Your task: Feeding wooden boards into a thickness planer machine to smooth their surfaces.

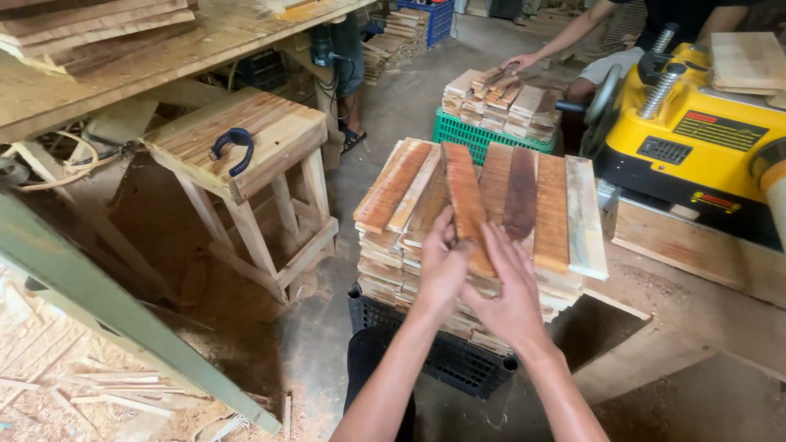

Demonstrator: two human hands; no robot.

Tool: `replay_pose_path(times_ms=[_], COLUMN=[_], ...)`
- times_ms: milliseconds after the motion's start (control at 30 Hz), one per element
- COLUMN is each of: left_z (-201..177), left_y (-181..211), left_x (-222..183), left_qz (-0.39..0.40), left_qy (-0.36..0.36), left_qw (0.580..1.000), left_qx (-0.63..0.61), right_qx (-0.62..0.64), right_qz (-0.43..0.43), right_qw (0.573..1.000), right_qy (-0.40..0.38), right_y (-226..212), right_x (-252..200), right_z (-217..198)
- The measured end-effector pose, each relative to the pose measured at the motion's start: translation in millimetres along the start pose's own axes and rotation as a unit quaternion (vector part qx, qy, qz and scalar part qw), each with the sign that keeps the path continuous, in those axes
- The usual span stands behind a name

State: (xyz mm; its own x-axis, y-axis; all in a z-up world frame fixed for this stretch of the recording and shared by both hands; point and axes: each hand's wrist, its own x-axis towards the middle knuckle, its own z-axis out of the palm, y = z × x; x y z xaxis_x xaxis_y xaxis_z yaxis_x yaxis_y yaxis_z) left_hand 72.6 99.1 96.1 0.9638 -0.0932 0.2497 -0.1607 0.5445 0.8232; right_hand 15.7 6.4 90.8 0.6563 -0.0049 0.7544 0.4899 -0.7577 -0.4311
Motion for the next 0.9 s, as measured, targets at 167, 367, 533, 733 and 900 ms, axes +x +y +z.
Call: replay_pose_path(times_ms=[167,367,533,733,900], left_z=[-75,-92,-88,-60,-9], left_y=[-31,-69,-97,-64,-23], left_x=[75,125,140,115,74], left_qz=[-0.004,0.082,0.005,0.144,0.309], left_qy=[0.000,-0.091,-0.118,-0.115,-0.038], left_qw=[1.000,0.841,0.757,0.723,0.826], left_qx=[0.021,0.527,0.643,0.665,0.470], right_qx=[0.001,-0.061,-0.019,-0.082,-0.207], right_qz=[0.045,0.012,-0.010,-0.025,0.131], right_qw=[0.992,0.976,0.993,0.996,0.967], right_qy=[-0.117,-0.209,-0.119,-0.010,0.071], right_y=[-12,-10,3,39,122], right_x=[16,11,-4,-20,-63], right_z=[25,20,-3,-64,-138])
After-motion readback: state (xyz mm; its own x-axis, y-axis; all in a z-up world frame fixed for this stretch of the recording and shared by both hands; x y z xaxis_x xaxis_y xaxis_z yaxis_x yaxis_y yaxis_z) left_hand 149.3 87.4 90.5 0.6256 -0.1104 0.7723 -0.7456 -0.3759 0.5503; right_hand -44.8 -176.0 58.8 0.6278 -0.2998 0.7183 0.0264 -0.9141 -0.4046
